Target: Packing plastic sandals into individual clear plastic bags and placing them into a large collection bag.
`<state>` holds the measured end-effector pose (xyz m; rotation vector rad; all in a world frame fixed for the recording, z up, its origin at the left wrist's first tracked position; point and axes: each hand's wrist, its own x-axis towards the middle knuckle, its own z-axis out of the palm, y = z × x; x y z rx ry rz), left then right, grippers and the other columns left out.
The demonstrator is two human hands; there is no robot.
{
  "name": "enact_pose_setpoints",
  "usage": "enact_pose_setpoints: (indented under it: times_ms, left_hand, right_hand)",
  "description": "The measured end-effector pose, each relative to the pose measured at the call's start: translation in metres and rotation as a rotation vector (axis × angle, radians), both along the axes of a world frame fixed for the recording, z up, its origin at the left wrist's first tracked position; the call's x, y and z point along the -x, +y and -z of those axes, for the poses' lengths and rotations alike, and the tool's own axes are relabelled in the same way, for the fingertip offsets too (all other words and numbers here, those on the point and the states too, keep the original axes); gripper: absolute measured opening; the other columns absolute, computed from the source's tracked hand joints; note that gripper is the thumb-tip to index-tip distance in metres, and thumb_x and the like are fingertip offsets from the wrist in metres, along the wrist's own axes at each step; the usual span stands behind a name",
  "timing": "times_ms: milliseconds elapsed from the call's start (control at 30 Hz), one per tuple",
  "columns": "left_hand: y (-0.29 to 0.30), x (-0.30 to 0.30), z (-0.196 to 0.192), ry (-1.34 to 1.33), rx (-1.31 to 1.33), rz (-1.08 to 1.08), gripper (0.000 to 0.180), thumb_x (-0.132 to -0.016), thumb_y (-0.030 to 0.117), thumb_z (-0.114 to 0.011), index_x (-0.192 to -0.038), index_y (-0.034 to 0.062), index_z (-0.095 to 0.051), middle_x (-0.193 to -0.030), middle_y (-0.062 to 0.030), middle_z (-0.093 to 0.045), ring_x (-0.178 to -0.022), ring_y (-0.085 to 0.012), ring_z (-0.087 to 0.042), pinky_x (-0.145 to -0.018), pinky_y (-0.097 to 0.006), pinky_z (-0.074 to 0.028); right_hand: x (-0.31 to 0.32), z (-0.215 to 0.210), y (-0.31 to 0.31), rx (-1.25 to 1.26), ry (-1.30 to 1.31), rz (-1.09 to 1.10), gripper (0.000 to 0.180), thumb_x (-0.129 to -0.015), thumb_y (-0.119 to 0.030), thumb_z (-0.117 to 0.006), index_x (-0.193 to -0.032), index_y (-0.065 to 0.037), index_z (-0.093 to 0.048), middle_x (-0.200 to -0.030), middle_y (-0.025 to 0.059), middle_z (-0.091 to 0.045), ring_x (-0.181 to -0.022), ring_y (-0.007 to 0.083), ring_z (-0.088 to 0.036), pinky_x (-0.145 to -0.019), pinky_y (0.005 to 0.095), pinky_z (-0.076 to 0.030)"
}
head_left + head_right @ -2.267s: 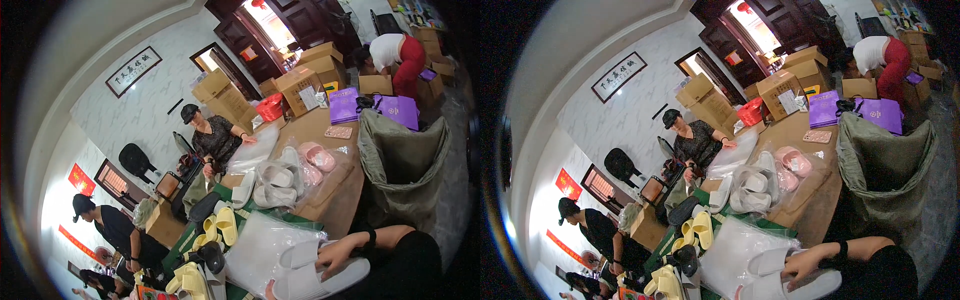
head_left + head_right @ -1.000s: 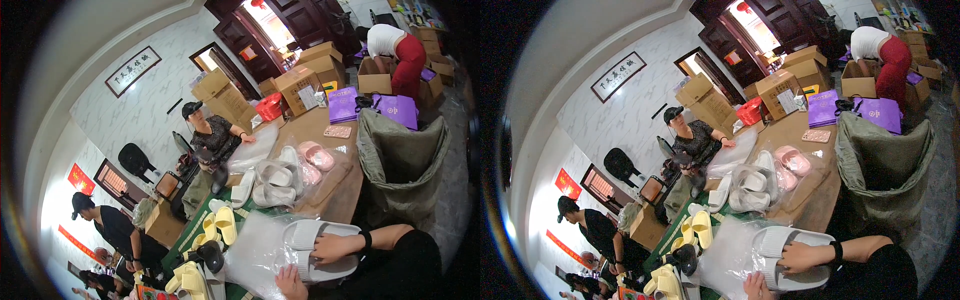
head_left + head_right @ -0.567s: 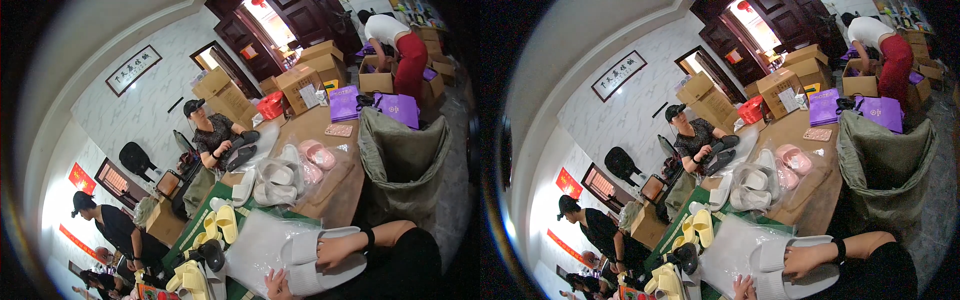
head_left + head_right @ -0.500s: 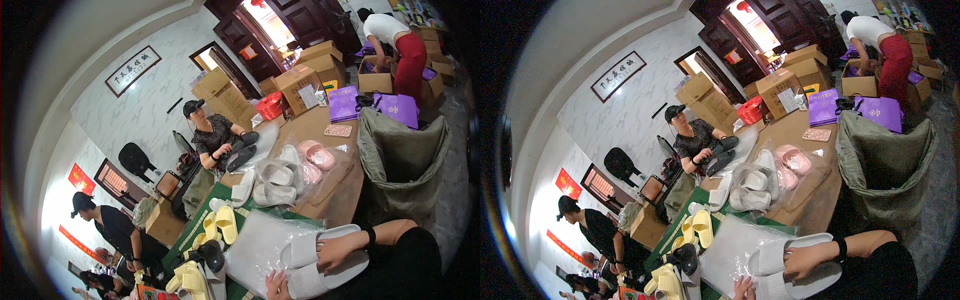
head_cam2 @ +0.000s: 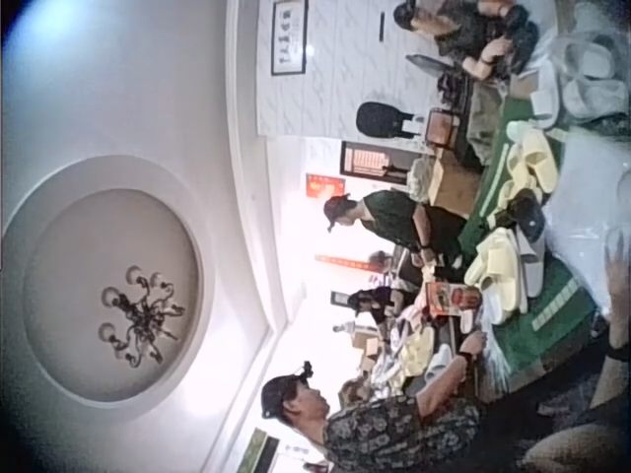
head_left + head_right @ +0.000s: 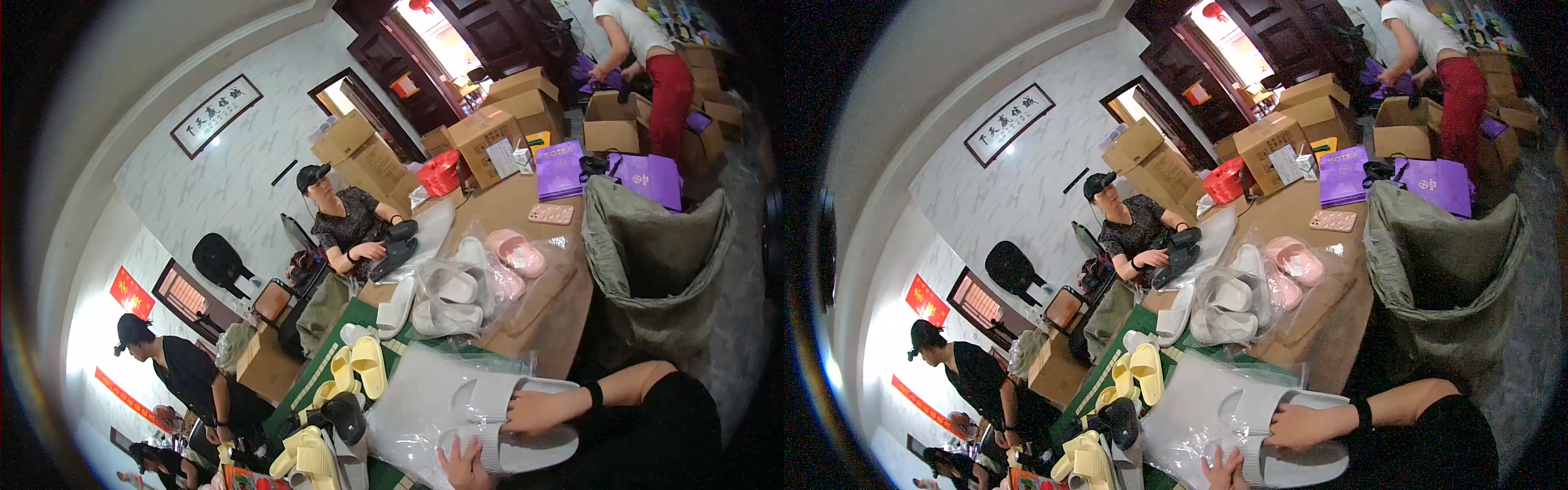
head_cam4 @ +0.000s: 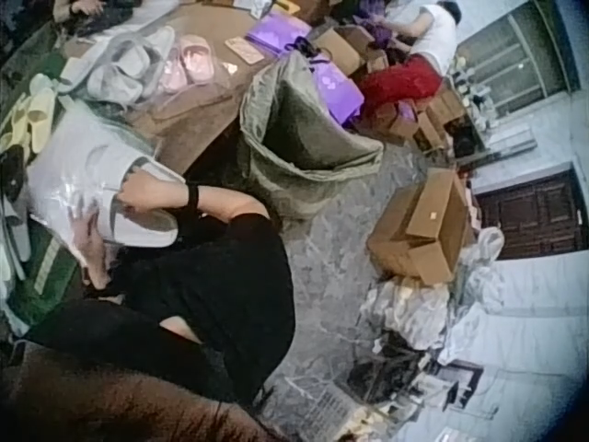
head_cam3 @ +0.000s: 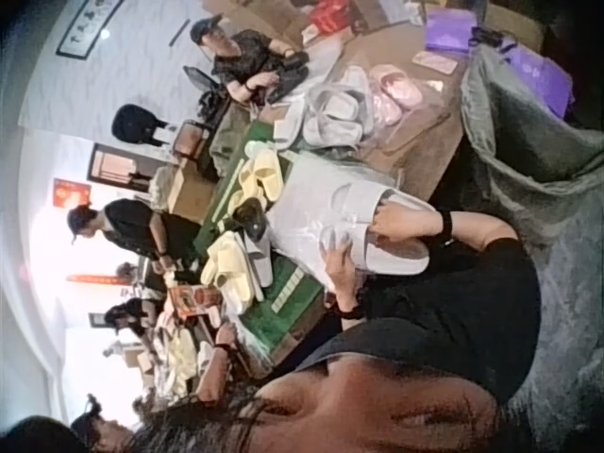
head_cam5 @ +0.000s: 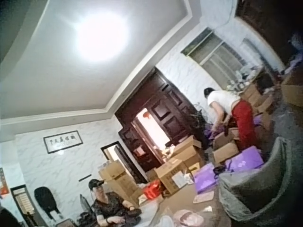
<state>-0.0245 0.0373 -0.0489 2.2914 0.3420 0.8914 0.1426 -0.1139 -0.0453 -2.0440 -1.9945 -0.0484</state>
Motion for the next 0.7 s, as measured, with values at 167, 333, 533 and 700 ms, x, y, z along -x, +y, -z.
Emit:
enact_pose_setpoints:
  times_ms: [167,333,533,700]
  left_hand:
    - [-0.019,-0.004,-0.014,-0.028,-0.129,0.227,0.025,-0.076,-0.009,-0.051,-0.094,0.0039,-0.064,-0.104,-0.0109,-0.065,-0.117,-0.0328,-0.051,-0.106,-0.056,-0.02]
    - [-0.028,0.0,-0.019,-0.152,-0.177,0.374,0.027,-0.073,-0.008,-0.053,-0.095,0.0037,-0.065,-0.104,-0.0139,-0.064,-0.115,-0.0374,-0.051,-0.106,-0.057,-0.02]
    - [-0.039,-0.001,-0.019,-0.074,-0.311,-0.448,0.088,-0.082,0.012,-0.063,-0.146,0.0092,-0.001,-0.131,-0.0223,-0.042,-0.117,-0.0405,-0.043,-0.097,-0.045,-0.037]
    - [0.037,0.024,0.112,-0.134,1.138,-0.06,0.081,-0.083,0.006,-0.06,-0.146,0.0092,-0.008,-0.104,-0.0128,-0.055,-0.081,-0.0228,-0.053,-0.069,-0.035,-0.047]
  right_hand:
    - [0.001,0.005,0.005,0.053,-0.063,0.077,0.033,-0.08,-0.033,-0.056,-0.108,-0.014,-0.055,-0.089,0.0069,-0.061,-0.091,0.0253,-0.058,-0.078,0.0401,-0.042]
    - [0.002,-0.003,0.015,-0.101,-0.014,0.214,0.033,-0.08,-0.031,-0.054,-0.106,-0.012,-0.057,-0.088,0.0065,-0.062,-0.089,0.0242,-0.058,-0.076,0.0386,-0.041]
    - [0.003,-0.025,0.035,-0.233,0.107,0.395,0.038,-0.085,-0.042,-0.052,-0.093,-0.007,-0.064,-0.07,0.0122,-0.062,-0.074,0.0307,-0.06,-0.07,0.0431,-0.044]
    - [0.001,-0.006,0.055,-0.102,0.093,0.428,0.039,-0.084,-0.045,-0.05,-0.094,-0.009,-0.063,-0.076,0.0124,-0.063,-0.08,0.0291,-0.058,-0.071,0.0419,-0.038]
